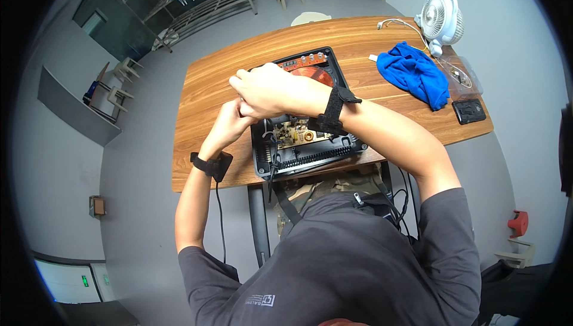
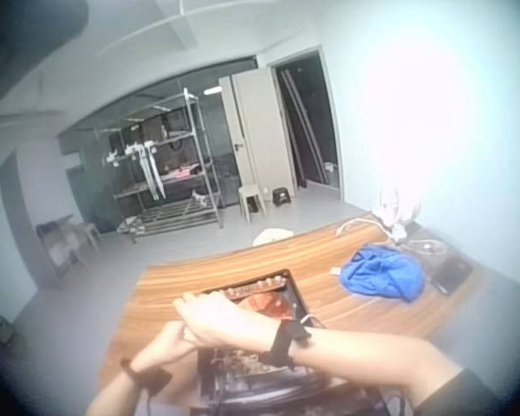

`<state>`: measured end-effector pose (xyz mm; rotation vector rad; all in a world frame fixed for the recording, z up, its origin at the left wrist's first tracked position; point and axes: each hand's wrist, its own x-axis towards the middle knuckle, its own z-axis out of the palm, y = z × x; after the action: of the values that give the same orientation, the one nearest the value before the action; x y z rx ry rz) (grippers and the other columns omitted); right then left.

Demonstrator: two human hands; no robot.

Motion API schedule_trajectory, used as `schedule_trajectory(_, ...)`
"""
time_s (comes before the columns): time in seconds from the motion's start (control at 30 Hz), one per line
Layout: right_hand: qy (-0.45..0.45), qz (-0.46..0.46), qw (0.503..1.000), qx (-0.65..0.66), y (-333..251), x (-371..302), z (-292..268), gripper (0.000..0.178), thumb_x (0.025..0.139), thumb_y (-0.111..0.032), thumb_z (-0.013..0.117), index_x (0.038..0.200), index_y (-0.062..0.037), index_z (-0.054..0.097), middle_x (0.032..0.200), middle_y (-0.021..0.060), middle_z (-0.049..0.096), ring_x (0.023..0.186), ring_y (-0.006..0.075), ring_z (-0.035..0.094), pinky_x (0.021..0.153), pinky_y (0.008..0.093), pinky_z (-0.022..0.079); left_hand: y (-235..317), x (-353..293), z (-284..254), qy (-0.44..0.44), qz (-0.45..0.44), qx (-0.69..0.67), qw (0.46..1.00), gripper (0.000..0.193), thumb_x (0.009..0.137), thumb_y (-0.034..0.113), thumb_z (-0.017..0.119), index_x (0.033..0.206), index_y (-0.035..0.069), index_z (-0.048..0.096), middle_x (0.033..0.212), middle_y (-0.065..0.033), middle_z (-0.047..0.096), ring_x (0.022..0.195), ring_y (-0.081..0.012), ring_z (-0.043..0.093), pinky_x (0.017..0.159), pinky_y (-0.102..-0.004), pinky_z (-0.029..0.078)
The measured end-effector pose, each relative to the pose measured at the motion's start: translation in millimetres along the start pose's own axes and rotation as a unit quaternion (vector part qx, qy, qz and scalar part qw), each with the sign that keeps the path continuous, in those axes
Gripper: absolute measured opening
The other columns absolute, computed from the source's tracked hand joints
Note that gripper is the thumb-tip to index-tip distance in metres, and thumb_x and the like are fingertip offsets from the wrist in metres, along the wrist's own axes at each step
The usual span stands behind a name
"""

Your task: The person uses a screwdriver to remove screws from the back of a black electronic device, then opens the casing to reveal internal components including a copper-colored disc. They continue to unscrew and remove internal parts, placing them on the table.

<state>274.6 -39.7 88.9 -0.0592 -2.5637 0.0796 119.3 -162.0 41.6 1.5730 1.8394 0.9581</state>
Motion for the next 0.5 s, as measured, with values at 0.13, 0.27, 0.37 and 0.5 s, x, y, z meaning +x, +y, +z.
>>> schedule_trajectory(0.13, -0.128, 0.046, 0.99, -0.035, -6, 12, -27, 0.029, 0.086, -0.03, 0.065, 0.092, -0.0022, 0.07, 0.082, 0.0187, 0.074, 0.077, 0.0346, 0.074, 0.068, 0.0436, 0.058, 8, 4, 7, 0.014, 0.005, 0.052, 0.999, 0.021, 0.087, 0.013, 0.081, 0.096, -0.004, 0.074, 0.084, -0.0053, 0.074, 0.084, -0.0131, 0.069, 0.075, -0.0297, 0.055)
schedule_trajectory(0.27, -0.084, 0.042, 0.996, -0.01, 0, 9, -12, 0.03, 0.086, -0.031, 0.063, 0.096, -0.0028, 0.071, 0.083, 0.0178, 0.074, 0.078, 0.035, 0.074, 0.069, 0.0442, 0.058, 28, 4, 6, 0.013, -0.004, 0.088, 0.996, 0.019, 0.086, 0.013, 0.081, 0.093, -0.003, 0.075, 0.084, -0.0059, 0.075, 0.085, -0.0135, 0.07, 0.077, -0.03, 0.056)
schedule_trajectory(0.37, -0.053, 0.008, 0.998, 0.024, 2, 8, 1, 0.035, 0.091, -0.035, 0.06, 0.098, -0.0008, 0.065, 0.089, 0.0201, 0.071, 0.077, 0.0377, 0.072, 0.067, 0.0459, 0.057, 13, 3, 2, 0.023, 0.016, 0.013, 1.0, 0.021, 0.084, 0.014, 0.082, 0.093, -0.003, 0.073, 0.084, -0.0062, 0.074, 0.083, -0.0123, 0.068, 0.076, -0.0309, 0.056)
schedule_trajectory(0.5, -0.032, -0.01, 0.999, 0.022, 3, 4, 1, 0.036, 0.09, -0.035, 0.06, 0.1, -0.0006, 0.066, 0.09, 0.0194, 0.071, 0.079, 0.037, 0.072, 0.069, 0.0464, 0.058, -5, 4, 2, 0.029, 0.026, -0.027, 0.999, 0.018, 0.085, 0.014, 0.081, 0.091, -0.001, 0.072, 0.085, -0.0063, 0.073, 0.081, -0.0114, 0.066, 0.073, -0.0305, 0.055)
